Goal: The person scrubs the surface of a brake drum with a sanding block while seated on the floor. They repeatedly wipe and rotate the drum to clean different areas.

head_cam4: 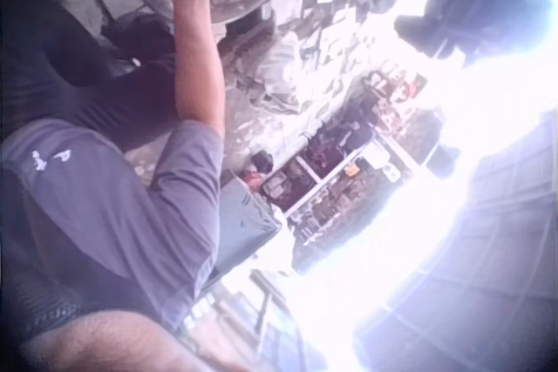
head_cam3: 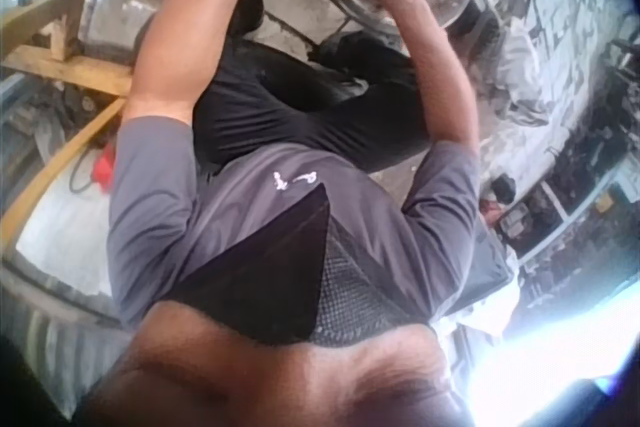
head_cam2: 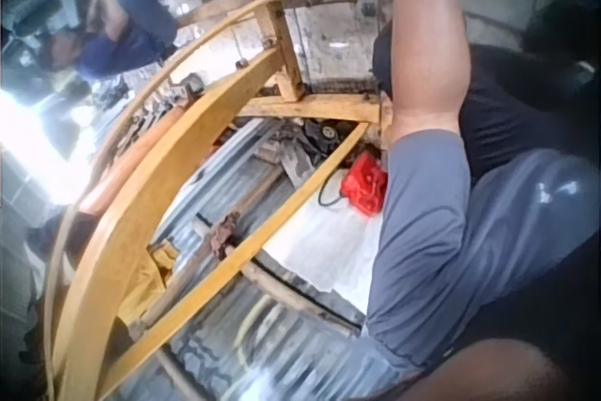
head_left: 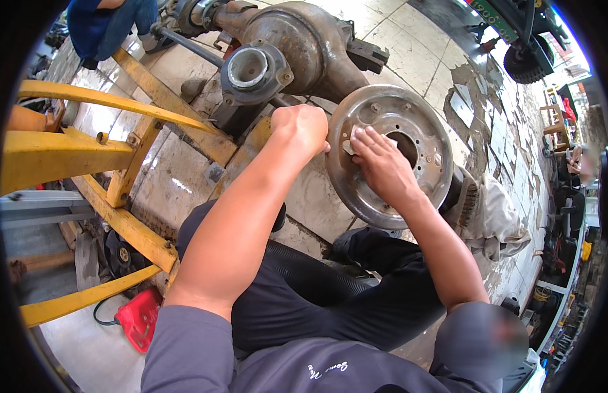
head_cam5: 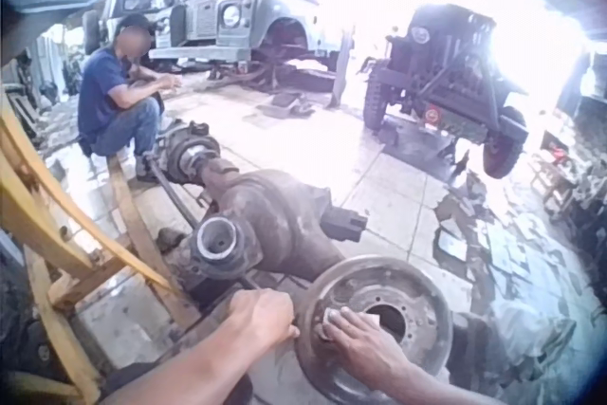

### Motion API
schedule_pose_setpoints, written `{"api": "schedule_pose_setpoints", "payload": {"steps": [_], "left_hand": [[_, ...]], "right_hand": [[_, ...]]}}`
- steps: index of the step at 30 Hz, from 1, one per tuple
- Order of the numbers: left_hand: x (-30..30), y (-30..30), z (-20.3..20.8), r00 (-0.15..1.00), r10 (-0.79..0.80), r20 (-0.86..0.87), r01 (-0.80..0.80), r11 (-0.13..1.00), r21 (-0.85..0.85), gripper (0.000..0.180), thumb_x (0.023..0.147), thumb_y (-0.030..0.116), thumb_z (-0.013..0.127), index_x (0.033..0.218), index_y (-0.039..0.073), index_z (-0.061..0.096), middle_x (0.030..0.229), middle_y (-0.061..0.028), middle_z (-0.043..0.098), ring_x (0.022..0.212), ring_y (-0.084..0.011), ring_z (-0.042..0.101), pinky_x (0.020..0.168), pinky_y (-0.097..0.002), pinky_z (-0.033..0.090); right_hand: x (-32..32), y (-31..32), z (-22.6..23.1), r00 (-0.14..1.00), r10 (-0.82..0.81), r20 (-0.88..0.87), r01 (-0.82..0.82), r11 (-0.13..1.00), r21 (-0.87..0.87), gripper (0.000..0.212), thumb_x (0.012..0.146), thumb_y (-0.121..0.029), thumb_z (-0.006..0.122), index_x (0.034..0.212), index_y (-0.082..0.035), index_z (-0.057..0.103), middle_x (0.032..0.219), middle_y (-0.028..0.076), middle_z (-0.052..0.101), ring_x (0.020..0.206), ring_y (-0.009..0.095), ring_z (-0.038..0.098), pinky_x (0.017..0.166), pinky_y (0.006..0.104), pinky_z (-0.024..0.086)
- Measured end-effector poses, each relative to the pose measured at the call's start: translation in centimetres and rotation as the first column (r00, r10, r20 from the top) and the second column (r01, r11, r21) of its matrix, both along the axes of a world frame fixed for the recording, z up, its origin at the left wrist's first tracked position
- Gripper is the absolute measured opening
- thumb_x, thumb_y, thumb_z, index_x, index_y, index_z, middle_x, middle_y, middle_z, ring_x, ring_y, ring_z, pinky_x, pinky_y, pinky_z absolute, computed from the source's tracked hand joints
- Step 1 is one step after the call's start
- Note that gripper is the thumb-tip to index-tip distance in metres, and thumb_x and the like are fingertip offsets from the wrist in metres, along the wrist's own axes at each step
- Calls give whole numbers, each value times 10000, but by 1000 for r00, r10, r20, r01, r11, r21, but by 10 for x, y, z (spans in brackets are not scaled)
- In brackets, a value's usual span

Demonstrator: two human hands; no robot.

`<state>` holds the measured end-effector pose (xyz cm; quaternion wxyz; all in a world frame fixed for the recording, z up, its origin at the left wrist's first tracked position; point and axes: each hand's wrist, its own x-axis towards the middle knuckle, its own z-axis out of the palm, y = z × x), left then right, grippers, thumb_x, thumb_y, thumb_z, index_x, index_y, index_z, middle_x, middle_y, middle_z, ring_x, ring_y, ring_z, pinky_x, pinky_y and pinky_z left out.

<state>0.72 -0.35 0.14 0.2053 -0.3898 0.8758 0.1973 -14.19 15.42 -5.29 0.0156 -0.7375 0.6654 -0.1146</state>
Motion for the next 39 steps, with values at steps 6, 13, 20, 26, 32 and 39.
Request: {"api": "schedule_pose_setpoints", "payload": {"steps": [6, 13, 20, 26, 32, 39], "left_hand": [[-2, -3, 2, 1000, 0, -7, 0, 1000, 11, 419, 815, 418, 765, 1026, 57, 737, 1051, -116, 729, 1006, -270, 695, 838, -377, 548], [-1, -4, -5, 999, 36, -8, -36, 999, 11, 386, 815, 416, 767, 1052, 111, 743, 1058, -99, 732, 1008, -251, 698, 830, -374, 551], [-4, -4, -4, 1000, 22, -16, -21, 1000, 20, 360, 827, 406, 759, 1052, 125, 746, 1065, -91, 732, 1017, -240, 696, 850, -370, 546], [-3, -2, -1, 1000, 20, -4, -20, 1000, -3, 380, 817, 424, 765, 1026, 106, 747, 1065, -94, 731, 1004, -244, 700, 840, -362, 547], [-1, 0, -4, 1000, 15, 14, -15, 1000, -18, 374, 810, 429, 772, 1057, 149, 748, 1095, -56, 731, 1018, -206, 702, 820, -333, 549], [-1, -4, -3, 1000, 2, -15, -2, 1000, 13, 415, 814, 427, 761, 1029, 73, 739, 1070, -125, 724, 1022, -267, 691, 853, -377, 547]], "right_hand": [[2, 2, -9, 999, 18, -35, -17, 999, 34, 416, 914, -140, 622, 1307, -19, 561, 1417, 163, 518, 1364, 336, 435, 1128, 432, 365], [0, -6, -13, 999, 18, -29, -18, 1000, 12, 422, 915, -157, 621, 1308, -17, 555, 1411, 166, 521, 1357, 332, 443, 1113, 445, 379], [6, -18, -13, 999, -19, -33, 18, 999, -38, 416, 906, -137, 629, 1296, -12, 561, 1393, 173, 534, 1332, 343, 469, 1102, 441, 393], [2, -14, -15, 1000, -18, -2, 18, 1000, 0, 420, 906, -135, 626, 1299, -6, 558, 1399, 176, 529, 1340, 345, 459, 1116, 442, 370], [4, -11, -20, 999, 10, -32, -10, 1000, -26, 418, 913, -145, 617, 1304, -10, 558, 1408, 173, 522, 1345, 342, 454, 1122, 432, 368], [8, -19, -16, 1000, -1, -11, 1, 1000, -22, 446, 911, -133, 613, 1332, -7, 536, 1429, 163, 500, 1359, 335, 437, 1127, 430, 361]]}}
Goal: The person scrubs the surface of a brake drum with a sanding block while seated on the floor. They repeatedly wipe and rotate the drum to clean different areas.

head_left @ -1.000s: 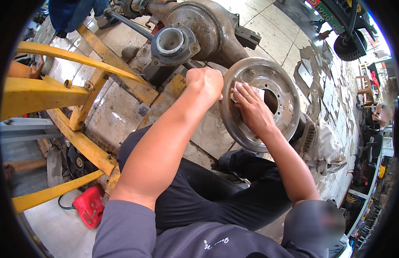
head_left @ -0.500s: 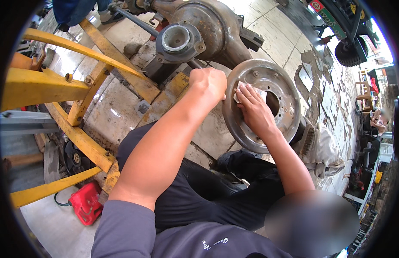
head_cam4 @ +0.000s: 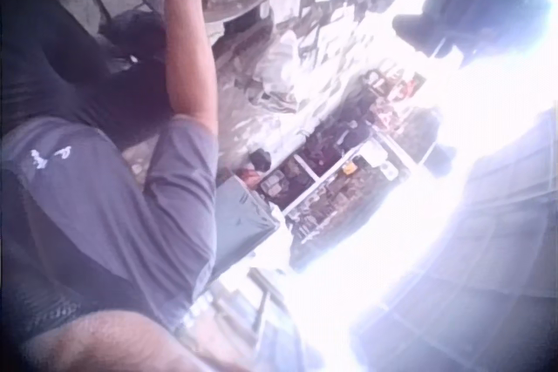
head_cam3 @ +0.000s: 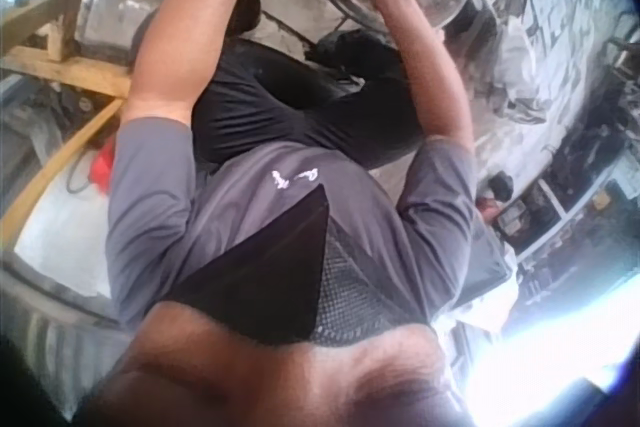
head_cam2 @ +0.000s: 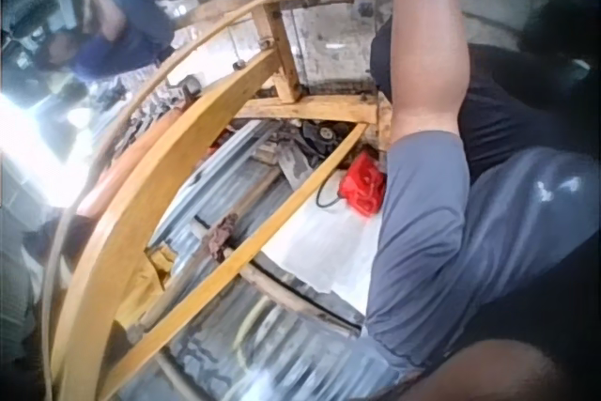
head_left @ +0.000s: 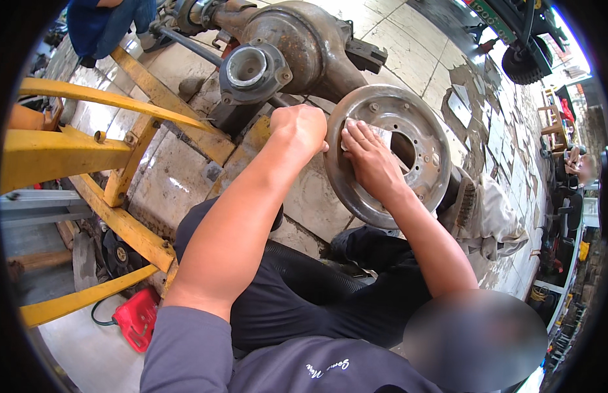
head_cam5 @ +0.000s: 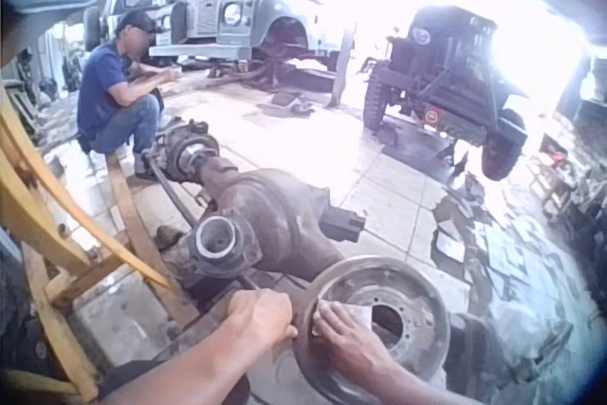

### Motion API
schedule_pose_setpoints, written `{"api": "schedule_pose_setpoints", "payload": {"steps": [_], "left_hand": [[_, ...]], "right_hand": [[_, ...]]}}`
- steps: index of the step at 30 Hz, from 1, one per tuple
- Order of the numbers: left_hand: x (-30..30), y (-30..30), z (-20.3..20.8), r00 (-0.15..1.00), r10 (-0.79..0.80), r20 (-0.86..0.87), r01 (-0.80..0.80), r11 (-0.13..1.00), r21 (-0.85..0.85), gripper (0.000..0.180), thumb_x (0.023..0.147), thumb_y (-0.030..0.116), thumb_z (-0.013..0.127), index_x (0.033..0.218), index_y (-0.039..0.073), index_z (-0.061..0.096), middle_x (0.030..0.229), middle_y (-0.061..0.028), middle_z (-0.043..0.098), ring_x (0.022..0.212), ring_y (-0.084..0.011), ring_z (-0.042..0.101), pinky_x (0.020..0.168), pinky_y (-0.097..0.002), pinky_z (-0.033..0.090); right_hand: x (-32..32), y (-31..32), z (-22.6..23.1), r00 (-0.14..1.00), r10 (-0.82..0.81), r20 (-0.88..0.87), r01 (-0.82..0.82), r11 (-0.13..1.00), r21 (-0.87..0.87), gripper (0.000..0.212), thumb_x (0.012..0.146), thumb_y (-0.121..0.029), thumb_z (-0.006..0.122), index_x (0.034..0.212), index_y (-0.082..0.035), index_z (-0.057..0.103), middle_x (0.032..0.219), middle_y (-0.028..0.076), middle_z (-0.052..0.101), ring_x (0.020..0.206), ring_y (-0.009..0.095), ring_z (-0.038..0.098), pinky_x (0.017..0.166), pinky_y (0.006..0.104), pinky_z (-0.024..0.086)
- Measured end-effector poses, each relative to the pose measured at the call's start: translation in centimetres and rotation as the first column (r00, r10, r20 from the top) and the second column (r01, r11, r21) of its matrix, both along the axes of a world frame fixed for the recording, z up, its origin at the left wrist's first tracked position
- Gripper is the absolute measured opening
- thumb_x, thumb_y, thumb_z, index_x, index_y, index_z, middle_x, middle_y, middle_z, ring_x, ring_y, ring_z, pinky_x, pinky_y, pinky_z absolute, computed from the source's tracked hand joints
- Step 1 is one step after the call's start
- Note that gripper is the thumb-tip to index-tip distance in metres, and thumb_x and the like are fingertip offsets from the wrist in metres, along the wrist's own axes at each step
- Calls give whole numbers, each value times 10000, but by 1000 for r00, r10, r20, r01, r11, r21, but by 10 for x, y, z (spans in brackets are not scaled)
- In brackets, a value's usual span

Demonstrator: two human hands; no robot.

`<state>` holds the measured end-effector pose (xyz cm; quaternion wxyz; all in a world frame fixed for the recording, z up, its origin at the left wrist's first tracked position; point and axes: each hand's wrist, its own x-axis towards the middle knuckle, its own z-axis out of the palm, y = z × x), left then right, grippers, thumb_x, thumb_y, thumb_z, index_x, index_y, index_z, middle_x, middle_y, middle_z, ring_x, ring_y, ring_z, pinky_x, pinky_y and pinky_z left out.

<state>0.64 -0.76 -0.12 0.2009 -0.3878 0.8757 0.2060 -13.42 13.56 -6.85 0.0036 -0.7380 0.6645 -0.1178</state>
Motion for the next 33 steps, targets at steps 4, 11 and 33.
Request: {"api": "schedule_pose_setpoints", "payload": {"steps": [4, 11, 33], "left_hand": [[-3, 5, 1, 1000, 2, 1, -2, 999, -34, 425, 807, 430, 768, 1025, 67, 738, 1067, -126, 724, 1022, -276, 690, 856, -379, 547], [0, 3, 0, 1000, 3, -14, -4, 999, -49, 425, 811, 429, 764, 1034, 68, 737, 1061, -131, 724, 1016, -276, 692, 850, -380, 549], [-3, 1, -1, 1000, 11, 16, -11, 1000, -12, 377, 824, 424, 758, 1051, 124, 738, 1085, -82, 727, 1026, -235, 693, 850, -364, 548]], "right_hand": [[-5, 8, -2, 999, 25, 22, -25, 1000, -1, 449, 906, -119, 626, 1332, -2, 540, 1431, 177, 495, 1367, 350, 424, 1133, 440, 357], [1, 1, -3, 998, 54, 24, -54, 999, -1, 441, 909, -126, 623, 1327, -8, 547, 1433, 169, 498, 1372, 339, 422, 1141, 441, 347], [2, 10, 6, 991, 92, 94, -99, 993, 66, 412, 918, -118, 615, 1309, -2, 556, 1428, 174, 502, 1381, 346, 406, 1152, 447, 327]]}}
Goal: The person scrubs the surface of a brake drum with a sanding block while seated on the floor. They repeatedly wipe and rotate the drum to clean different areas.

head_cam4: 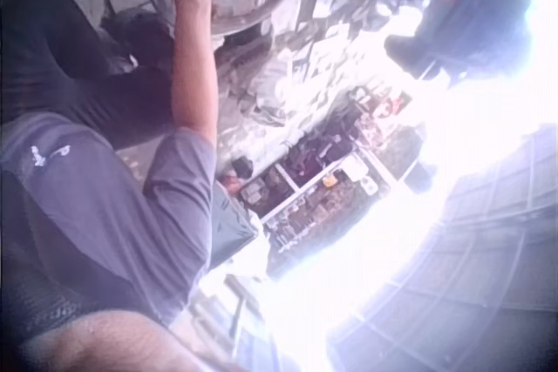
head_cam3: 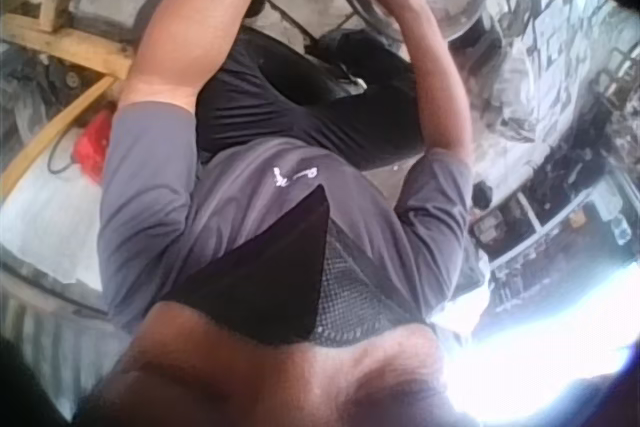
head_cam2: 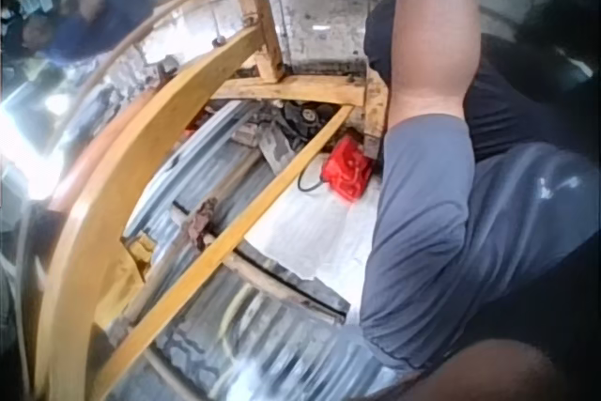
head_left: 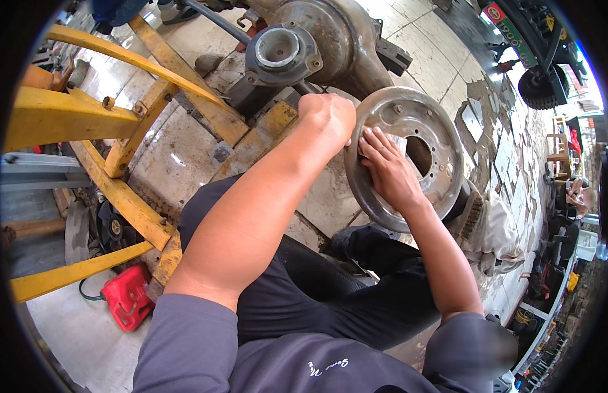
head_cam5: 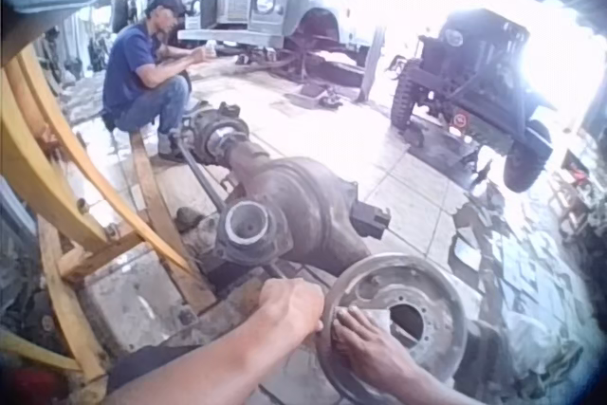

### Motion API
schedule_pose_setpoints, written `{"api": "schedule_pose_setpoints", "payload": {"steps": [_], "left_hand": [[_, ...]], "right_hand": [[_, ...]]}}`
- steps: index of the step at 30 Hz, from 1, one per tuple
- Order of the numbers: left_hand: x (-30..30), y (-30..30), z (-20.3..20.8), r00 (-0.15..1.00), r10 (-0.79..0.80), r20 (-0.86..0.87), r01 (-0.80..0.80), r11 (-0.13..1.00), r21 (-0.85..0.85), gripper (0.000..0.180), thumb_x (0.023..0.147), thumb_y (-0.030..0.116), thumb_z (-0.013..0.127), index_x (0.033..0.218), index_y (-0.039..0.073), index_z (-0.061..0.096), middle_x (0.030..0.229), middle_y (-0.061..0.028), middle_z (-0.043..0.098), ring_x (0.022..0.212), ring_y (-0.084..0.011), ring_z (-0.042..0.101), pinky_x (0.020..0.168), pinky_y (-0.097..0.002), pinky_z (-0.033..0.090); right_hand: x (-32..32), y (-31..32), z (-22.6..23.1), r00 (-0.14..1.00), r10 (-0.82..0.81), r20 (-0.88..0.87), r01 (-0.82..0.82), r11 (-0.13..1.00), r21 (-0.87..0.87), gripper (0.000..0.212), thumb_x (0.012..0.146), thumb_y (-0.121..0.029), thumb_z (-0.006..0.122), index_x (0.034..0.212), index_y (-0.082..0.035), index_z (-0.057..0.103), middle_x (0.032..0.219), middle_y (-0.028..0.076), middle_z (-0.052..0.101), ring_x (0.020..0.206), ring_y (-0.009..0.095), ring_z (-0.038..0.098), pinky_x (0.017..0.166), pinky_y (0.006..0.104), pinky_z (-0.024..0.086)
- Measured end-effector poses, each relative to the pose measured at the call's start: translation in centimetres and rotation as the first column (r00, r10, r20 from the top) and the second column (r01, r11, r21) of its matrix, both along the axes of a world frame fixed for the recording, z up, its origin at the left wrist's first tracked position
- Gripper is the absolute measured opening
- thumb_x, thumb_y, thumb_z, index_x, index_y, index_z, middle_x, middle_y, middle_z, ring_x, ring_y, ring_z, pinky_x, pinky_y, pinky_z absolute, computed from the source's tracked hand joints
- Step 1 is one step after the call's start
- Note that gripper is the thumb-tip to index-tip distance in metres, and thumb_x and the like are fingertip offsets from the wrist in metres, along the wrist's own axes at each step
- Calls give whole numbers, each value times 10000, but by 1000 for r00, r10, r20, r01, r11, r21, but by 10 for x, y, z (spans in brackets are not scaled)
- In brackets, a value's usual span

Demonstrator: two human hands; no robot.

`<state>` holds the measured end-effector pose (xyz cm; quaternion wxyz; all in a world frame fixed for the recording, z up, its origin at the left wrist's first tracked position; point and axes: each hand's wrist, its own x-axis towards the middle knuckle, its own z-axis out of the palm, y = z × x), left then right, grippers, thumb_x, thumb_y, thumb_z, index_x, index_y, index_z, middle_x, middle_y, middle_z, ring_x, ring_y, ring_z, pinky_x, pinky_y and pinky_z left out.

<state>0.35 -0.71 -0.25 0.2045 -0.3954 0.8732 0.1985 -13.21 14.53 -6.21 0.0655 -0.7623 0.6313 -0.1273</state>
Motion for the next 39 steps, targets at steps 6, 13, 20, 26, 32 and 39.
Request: {"api": "schedule_pose_setpoints", "payload": {"steps": [6, 13, 20, 26, 32, 39], "left_hand": [[3, 0, -1, 1000, 5, -8, -5, 1000, 3, 373, 820, 422, 761, 1044, 124, 742, 1091, -81, 726, 1031, -238, 691, 856, -365, 548], [6, -1, 1, 999, -14, -48, 15, 1000, 21, 417, 808, 419, 768, 1031, 68, 740, 1071, -123, 724, 1024, -271, 688, 854, -378, 547], [3, 4, 7, 1000, -26, -17, 25, 1000, -12, 470, 815, 434, 760, 1058, 34, 720, 1101, -148, 709, 1045, -293, 673, 871, -394, 539], [7, 5, 5, 1000, -16, 1, 17, 999, -29, 513, 821, 466, 747, 1066, 17, 713, 1120, -167, 699, 1073, -303, 660, 899, -399, 528], [3, 9, 9, 1000, -4, 1, 4, 1000, -18, 574, 816, 500, 735, 1075, -11, 700, 1142, -215, 677, 1104, -339, 639, 944, -423, 509], [3, 6, 9, 996, -28, 88, 32, 998, -47, 546, 839, 504, 714, 1087, 18, 708, 1164, -184, 680, 1123, -314, 635, 937, -417, 507]], "right_hand": [[-2, -1, -4, 1000, 8, -16, -8, 1000, -17, 412, 914, -103, 616, 1307, 4, 555, 1421, 179, 506, 1375, 350, 414, 1141, 457, 338], [-9, -12, 3, 986, -168, 22, 169, 982, -88, 391, 915, -95, 606, 1294, -9, 567, 1411, 185, 517, 1361, 337, 437, 1135, 452, 355], [-48, 17, 33, 915, -402, 28, 402, 915, -9, 345, 971, -160, 541, 1284, -21, 584, 1376, 188, 551, 1329, 344, 469, 1103, 428, 389], [-68, 32, 48, 855, -518, 18, 519, 855, -25, 327, 991, -213, 511, 1225, -18, 629, 1308, 210, 594, 1280, 347, 520, 1070, 423, 418], [-136, 70, 57, 347, -720, 601, 705, 623, 338, 352, 1005, -300, 538, 1189, -24, 654, 1052, 207, 694, 887, 290, 659, 815, 351, 511], [-150, 92, 48, 480, -874, 71, 865, 486, 128, 492, 958, -370, 571, 1319, -35, 567, 1263, 243, 613, 1202, 377, 573, 1029, 431, 440]]}}
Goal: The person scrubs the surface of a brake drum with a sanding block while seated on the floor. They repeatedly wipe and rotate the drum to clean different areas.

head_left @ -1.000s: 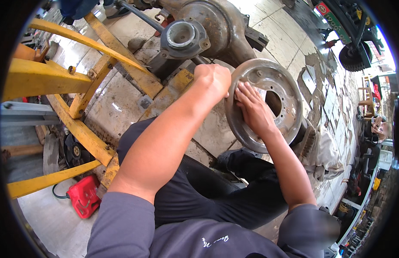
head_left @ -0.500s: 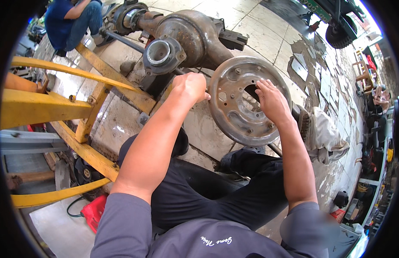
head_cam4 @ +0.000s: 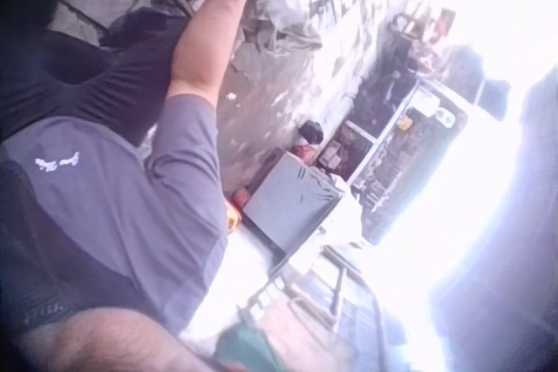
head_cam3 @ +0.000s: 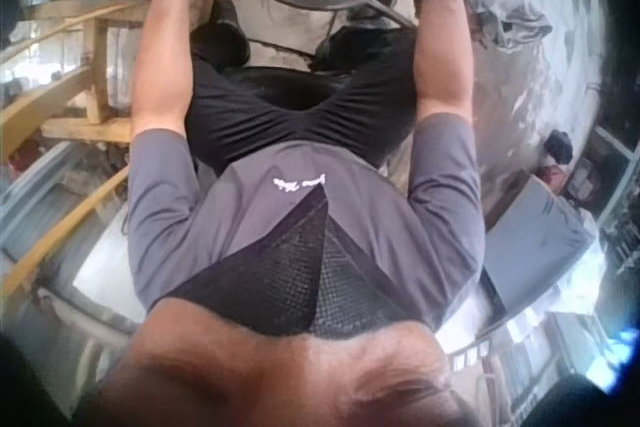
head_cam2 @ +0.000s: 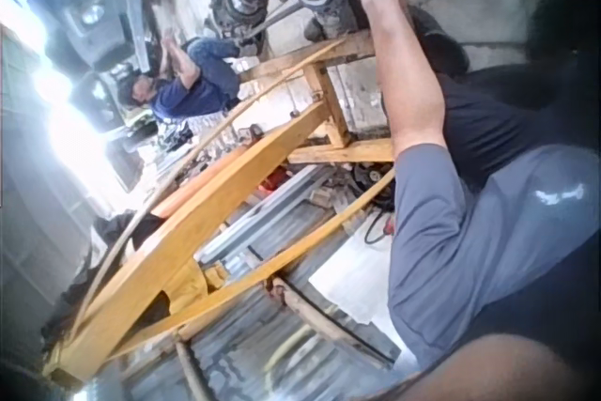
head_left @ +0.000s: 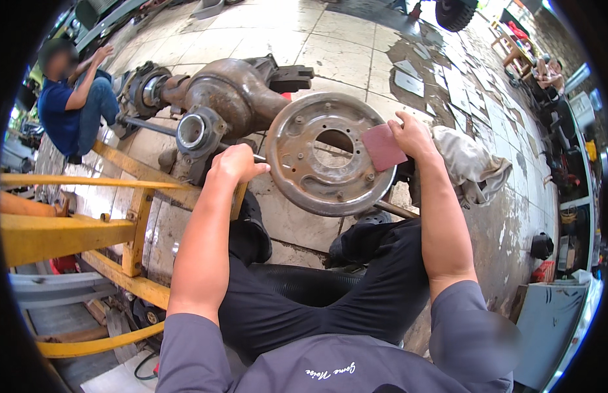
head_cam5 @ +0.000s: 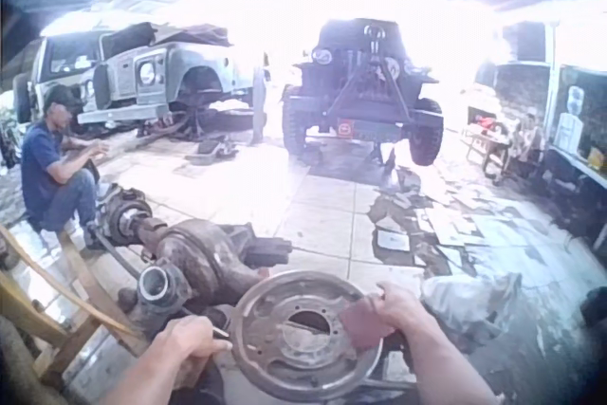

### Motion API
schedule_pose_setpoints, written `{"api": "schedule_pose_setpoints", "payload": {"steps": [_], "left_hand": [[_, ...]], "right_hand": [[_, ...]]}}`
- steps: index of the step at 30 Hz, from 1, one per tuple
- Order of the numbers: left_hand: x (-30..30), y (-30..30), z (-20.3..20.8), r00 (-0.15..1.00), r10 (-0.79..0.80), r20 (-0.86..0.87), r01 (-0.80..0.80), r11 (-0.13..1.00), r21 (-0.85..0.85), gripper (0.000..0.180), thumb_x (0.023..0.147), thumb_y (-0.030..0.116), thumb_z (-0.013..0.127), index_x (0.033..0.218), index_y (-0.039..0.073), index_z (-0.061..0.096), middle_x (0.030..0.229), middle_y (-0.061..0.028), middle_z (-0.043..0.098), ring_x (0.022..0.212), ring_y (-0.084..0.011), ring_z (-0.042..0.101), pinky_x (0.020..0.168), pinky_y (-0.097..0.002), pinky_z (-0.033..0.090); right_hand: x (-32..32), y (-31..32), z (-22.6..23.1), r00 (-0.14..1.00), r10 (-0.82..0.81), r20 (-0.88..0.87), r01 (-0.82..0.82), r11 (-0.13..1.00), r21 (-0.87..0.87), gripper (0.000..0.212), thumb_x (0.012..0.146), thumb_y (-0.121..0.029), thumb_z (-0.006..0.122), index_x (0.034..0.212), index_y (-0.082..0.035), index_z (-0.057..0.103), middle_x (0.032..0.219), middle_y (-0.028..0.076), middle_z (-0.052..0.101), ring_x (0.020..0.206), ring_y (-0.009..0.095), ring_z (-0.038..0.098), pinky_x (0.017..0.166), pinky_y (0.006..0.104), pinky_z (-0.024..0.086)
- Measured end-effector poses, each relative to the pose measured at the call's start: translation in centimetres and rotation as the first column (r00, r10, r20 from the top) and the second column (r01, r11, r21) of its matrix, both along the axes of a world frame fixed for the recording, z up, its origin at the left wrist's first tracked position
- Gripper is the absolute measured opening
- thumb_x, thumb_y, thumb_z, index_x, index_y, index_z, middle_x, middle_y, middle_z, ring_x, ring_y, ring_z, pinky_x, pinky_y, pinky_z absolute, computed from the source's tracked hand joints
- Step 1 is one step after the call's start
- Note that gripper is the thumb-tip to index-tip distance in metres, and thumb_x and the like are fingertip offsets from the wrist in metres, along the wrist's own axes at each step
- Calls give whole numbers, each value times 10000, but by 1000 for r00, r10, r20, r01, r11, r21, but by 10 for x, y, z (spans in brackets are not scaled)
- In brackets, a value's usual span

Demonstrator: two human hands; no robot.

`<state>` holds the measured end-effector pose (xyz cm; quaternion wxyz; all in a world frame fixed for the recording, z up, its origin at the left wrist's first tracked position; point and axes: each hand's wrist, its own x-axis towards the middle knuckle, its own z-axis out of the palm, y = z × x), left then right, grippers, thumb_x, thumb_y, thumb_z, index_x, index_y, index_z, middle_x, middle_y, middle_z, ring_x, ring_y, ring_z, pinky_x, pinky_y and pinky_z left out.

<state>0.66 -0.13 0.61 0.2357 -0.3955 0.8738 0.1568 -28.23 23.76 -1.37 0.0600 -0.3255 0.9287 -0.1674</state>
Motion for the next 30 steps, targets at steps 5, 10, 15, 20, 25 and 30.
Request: {"api": "schedule_pose_setpoints", "payload": {"steps": [5, 10, 15, 20, 25, 30], "left_hand": [[-1, -3, 0, 998, -32, -53, 32, 999, -3, 594, 820, 494, 733, 1049, -53, 694, 1122, -249, 673, 1091, -354, 643, 921, -428, 517], [-2, -5, -3, 998, -58, -34, 58, 998, 6, 586, 812, 482, 749, 1063, -45, 694, 1142, -244, 669, 1110, -352, 635, 940, -420, 511], [-14, 1, -2, 996, -84, 5, 84, 996, -1, 553, 835, 486, 719, 1119, 12, 698, 1195, -179, 669, 1148, -305, 624, 959, -415, 500], [-11, -1, -3, 997, -76, 35, 76, 997, -10, 544, 839, 491, 715, 1123, 27, 700, 1192, -169, 674, 1143, -299, 628, 960, -412, 498], [-10, 2, -1, 999, -45, 19, 45, 999, -11, 545, 844, 492, 711, 1125, 26, 697, 1190, -167, 675, 1141, -296, 631, 959, -413, 498], [-13, 0, -4, 997, -79, 17, 79, 997, 10, 530, 847, 481, 713, 1126, 31, 700, 1196, -161, 675, 1145, -292, 631, 959, -410, 500]], "right_hand": [[-6, 45, 63, 983, -179, -45, 172, 976, -130, 465, 961, -340, 576, 1353, -91, 560, 1265, 189, 637, 1185, 336, 601, 1014, 427, 462], [-34, 160, 93, 880, -360, -309, 339, 933, -121, 480, 949, -292, 571, 1365, -53, 548, 1326, 225, 585, 1245, 356, 543, 1063, 427, 415], [-83, 266, 63, 841, -540, -36, 538, 842, -42, 892, 853, -565, 688, 1489, -23, 377, 1398, 241, 517, 1314, 315, 486, 1053, 384, 408], [-67, 249, 46, 840, -519, 161, 531, 846, -43, 679, 836, -412, 744, 1352, -14, 552, 1195, 164, 656, 1027, 223, 617, 865, 318, 495], [-91, 246, 58, 839, -532, 111, 526, 742, -416, 493, 835, -323, 746, 1141, 57, 674, 1048, 181, 709, 962, 230, 658, 874, 360, 503], [-124, 227, 105, 890, -396, 226, 383, 377, -843, 477, 890, -259, 705, 1213, 65, 572, 1125, 137, 645, 971, 206, 625, 848, 328, 515]]}}
